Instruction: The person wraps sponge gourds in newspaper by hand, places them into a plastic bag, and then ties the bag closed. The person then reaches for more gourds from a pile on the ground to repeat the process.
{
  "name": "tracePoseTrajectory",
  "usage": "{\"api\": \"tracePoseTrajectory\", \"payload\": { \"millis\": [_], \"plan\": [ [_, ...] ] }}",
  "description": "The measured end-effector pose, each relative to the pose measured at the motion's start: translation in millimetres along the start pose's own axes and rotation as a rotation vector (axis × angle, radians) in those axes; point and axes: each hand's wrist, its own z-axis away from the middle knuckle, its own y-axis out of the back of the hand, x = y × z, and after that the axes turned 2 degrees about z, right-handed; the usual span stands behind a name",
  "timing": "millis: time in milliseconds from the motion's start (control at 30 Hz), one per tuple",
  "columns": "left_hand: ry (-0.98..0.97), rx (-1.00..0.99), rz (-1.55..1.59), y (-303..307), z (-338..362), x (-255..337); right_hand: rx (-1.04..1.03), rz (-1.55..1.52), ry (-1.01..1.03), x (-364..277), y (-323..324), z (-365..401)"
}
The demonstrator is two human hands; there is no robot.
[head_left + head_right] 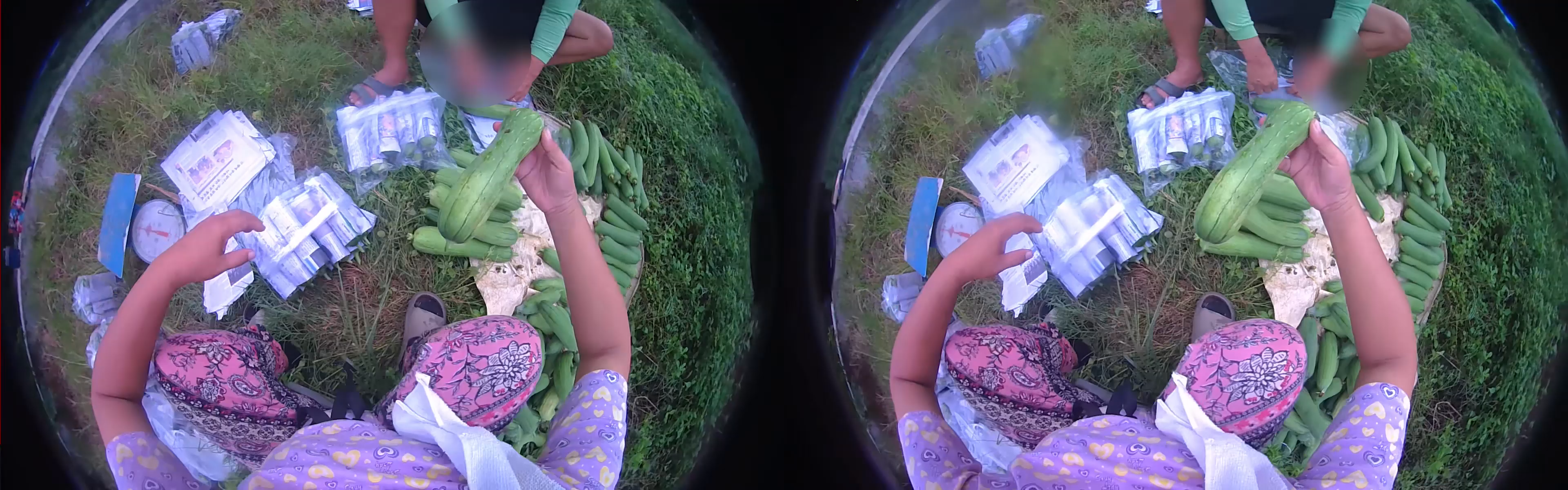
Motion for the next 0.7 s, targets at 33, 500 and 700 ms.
{"api": "tracePoseTrajectory", "payload": {
  "millis": [33,500,700],
  "plan": [
    [0.001,0.006,0.111,1,0,-1,-0.058,0.012,-0.063,9,-29,-19],
    [-0.102,0.162,1.642,-121,20,-160,-0.497,0.015,-0.573,292,-246,-171],
    [0.098,0.22,1.239,-181,61,-233,-0.517,0.105,-0.849,424,-292,-137]
  ]
}}
